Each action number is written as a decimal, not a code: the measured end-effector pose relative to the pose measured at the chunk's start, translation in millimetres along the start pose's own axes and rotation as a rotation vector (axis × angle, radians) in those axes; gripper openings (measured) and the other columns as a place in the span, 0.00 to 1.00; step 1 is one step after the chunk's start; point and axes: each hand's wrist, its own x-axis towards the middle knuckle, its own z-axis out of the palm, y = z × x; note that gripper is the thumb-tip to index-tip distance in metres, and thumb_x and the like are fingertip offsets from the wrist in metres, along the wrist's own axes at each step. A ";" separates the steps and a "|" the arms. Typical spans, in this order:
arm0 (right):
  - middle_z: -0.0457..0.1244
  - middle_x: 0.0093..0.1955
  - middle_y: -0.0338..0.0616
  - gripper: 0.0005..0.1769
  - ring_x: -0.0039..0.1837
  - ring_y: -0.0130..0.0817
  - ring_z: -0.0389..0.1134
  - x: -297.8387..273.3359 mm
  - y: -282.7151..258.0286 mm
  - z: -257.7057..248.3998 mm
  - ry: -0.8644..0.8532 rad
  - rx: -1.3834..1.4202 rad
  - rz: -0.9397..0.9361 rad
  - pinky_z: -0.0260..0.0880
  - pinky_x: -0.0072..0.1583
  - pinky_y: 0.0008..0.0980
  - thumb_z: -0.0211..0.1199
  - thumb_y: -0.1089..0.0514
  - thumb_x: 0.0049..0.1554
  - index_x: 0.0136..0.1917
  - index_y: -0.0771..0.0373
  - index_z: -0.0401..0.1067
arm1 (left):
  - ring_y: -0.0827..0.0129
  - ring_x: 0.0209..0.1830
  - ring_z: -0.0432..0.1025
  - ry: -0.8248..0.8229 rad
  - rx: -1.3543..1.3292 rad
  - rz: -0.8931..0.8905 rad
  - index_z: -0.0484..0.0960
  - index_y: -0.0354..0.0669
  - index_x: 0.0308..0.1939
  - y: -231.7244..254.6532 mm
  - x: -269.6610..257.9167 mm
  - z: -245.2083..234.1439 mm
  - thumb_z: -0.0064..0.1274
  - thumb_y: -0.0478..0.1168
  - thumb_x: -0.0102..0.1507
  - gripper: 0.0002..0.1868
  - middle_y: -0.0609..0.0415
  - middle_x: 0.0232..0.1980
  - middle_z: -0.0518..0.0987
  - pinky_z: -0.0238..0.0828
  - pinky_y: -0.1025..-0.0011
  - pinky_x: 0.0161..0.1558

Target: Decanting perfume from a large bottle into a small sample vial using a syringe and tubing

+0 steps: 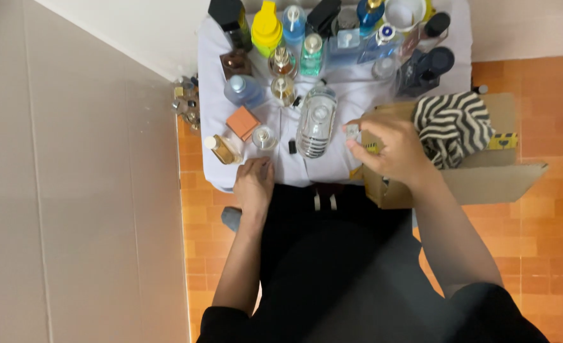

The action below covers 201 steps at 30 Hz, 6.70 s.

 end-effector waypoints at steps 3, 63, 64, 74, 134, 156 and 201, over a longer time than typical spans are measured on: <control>0.70 0.43 0.55 0.08 0.45 0.56 0.72 -7.9 13.5 -5.0 -0.002 0.006 0.050 0.72 0.48 0.46 0.70 0.61 0.57 0.47 0.68 0.76 | 0.60 0.40 0.78 0.002 -0.008 0.007 0.88 0.54 0.42 -13.2 -3.9 4.6 0.62 0.46 0.60 0.08 0.59 0.39 0.82 0.78 0.65 0.42; 0.72 0.44 0.51 0.10 0.50 0.43 0.75 -10.7 -0.7 -10.5 0.068 0.230 0.262 0.73 0.54 0.44 0.63 0.60 0.59 0.53 0.64 0.78 | 0.43 0.63 0.70 -0.265 -0.314 0.009 0.68 0.39 0.73 128.7 56.0 -114.3 0.40 0.37 0.64 0.31 0.49 0.78 0.65 0.73 0.44 0.55; 0.72 0.44 0.52 0.11 0.49 0.43 0.74 -6.5 -6.2 -10.8 0.053 0.264 0.243 0.73 0.53 0.44 0.60 0.59 0.60 0.54 0.65 0.77 | 0.47 0.58 0.74 -0.163 -0.364 0.030 0.71 0.42 0.71 128.6 56.6 -113.2 0.42 0.37 0.64 0.29 0.52 0.75 0.69 0.76 0.51 0.50; 0.70 0.45 0.53 0.17 0.47 0.39 0.69 -8.7 -15.5 19.9 0.023 0.496 0.196 0.67 0.51 0.38 0.46 0.53 0.66 0.55 0.67 0.68 | 0.60 0.33 0.84 0.187 -0.872 0.150 0.79 0.37 0.63 148.6 60.1 -109.0 0.48 0.28 0.66 0.21 0.38 0.65 0.79 0.78 0.72 0.29; 0.63 0.31 0.42 0.16 0.32 0.33 0.63 -22.4 20.0 50.2 0.116 0.329 0.179 0.63 0.36 0.32 0.60 0.46 0.60 0.47 0.61 0.77 | 0.73 0.31 0.75 -0.109 -1.342 0.210 0.87 0.36 0.38 149.1 82.2 -64.4 0.68 0.31 0.57 0.07 0.48 0.29 0.82 0.77 0.67 0.42; 0.62 0.32 0.44 0.23 0.37 0.32 0.64 -25.7 6.1 56.2 0.114 0.483 0.162 0.66 0.40 0.32 0.51 0.42 0.65 0.41 0.62 0.71 | 0.66 0.21 0.77 0.040 -1.231 0.488 0.85 0.37 0.39 158.4 83.6 -86.6 0.62 0.31 0.62 0.03 0.48 0.30 0.81 0.74 0.73 0.28; 0.59 0.31 0.42 0.25 0.36 0.33 0.61 -49.8 15.5 74.3 0.266 0.384 0.198 0.62 0.38 0.34 0.47 0.40 0.65 0.45 0.62 0.72 | 0.44 0.65 0.62 0.064 -0.313 0.756 0.80 0.50 0.63 165.6 83.2 -115.5 0.44 0.55 0.70 0.23 0.44 0.67 0.70 0.58 0.55 0.58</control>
